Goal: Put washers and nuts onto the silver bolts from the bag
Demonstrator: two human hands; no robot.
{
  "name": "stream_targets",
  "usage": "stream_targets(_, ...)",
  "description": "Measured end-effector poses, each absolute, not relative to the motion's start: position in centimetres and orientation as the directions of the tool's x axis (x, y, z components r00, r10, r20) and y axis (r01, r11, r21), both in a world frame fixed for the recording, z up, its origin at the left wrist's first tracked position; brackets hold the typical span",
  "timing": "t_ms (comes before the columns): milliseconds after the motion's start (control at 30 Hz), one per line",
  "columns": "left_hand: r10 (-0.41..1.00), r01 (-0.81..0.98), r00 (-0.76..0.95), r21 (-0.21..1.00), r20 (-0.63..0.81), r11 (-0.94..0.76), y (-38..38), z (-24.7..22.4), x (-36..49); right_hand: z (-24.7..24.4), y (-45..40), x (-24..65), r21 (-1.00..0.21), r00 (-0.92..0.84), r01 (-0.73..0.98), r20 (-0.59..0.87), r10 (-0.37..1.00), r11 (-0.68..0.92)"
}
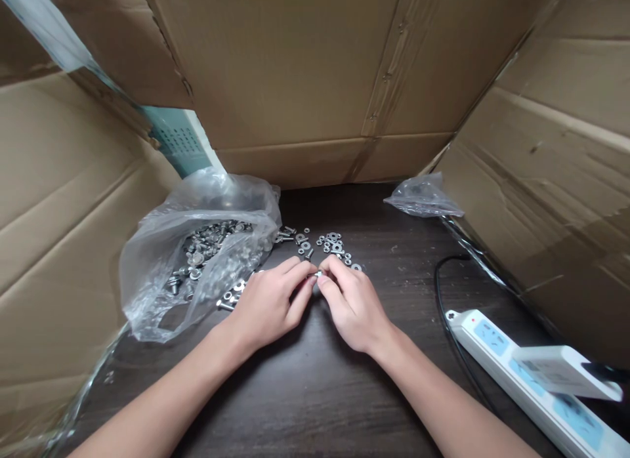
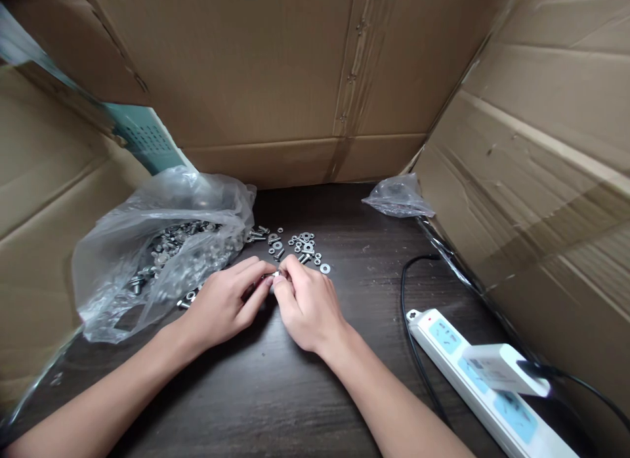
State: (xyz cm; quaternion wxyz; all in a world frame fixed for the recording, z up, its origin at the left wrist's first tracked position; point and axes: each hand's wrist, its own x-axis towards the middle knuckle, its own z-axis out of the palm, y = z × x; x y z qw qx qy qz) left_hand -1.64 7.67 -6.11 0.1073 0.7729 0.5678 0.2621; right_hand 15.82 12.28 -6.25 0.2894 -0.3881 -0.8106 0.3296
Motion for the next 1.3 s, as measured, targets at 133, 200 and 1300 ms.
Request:
stream_targets(133, 0.934, 0.827, 0.231, 0.451, 0.273, -0.337, 7.6, -6.0, -1.6, -6.6, 12.4, 15.7, -0.744, -0.528, 0.454, 0.218, 0.820, 0.490)
stream_targets(200, 0.932, 0.830, 0.235, 0.441, 0.277, -0.341, 7.6, -6.1, -1.5, -6.8, 12.5, 15.7, -0.731, -0.523, 0.471, 0.219, 0.824, 0.494)
stream_targets(1300, 0.888, 0.728, 0.149, 0.559, 0.435, -0.396, 8.0, -6.6, -1.7, -7.1, 13.2, 15.5, -0.766, -0.407, 0.391, 0.354, 0.842, 0.510)
